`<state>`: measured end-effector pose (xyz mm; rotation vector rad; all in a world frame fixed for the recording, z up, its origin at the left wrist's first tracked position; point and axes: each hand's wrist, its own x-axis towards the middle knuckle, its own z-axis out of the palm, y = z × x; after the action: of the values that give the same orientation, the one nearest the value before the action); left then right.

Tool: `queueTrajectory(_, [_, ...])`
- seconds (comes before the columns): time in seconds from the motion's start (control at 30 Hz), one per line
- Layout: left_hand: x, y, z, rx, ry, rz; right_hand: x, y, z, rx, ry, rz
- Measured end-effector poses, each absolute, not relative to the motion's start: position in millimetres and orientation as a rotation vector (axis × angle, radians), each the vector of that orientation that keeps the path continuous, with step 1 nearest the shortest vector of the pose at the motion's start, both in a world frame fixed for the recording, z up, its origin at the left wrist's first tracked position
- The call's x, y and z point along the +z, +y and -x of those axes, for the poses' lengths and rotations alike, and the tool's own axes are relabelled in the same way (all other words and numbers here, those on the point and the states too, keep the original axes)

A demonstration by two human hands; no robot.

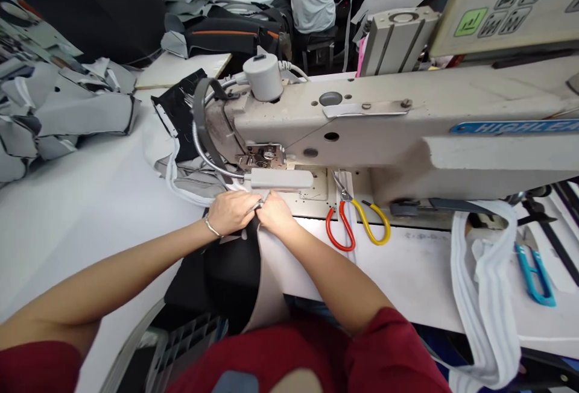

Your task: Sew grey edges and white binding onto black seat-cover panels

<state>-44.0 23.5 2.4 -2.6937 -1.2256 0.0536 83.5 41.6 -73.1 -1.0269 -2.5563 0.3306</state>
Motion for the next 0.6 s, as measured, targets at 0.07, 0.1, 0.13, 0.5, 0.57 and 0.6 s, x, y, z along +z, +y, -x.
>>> queueTrajectory(0.07, [-3.5, 14.3, 54.6, -0.103, -1.179, 2.588, -66.9, 43.2, -87.9, 0.338, -2.582, 0.997])
queueTrajectory(0.1, [-7.8, 8.6, 64.1, -0.194, -1.193, 2.501, -63.1, 41.8, -91.0, 0.36, -2.598, 0.948])
queueTrajectory(0.13, [-13.2, 2.8, 76.3, -0.289, -1.23, 2.399, -59.2, 38.7, -95.0, 0.394, -2.621, 0.869])
queueTrajectory(0.5, [-0.4, 31.8, 146.1, -0.664, -1.222, 2.285, -37.5, -39.9, -140.4, 0.522, -2.824, 0.477])
queueTrajectory(0.57, [8.4, 44.5, 140.2, -0.6, -1.215, 2.344, -37.3, -45.9, -136.8, 0.489, -2.841, 0.555])
queueTrajectory(0.6, [8.0, 48.3, 140.2, -0.59, -1.248, 2.341, -37.7, -48.5, -134.0, 0.473, -2.838, 0.598])
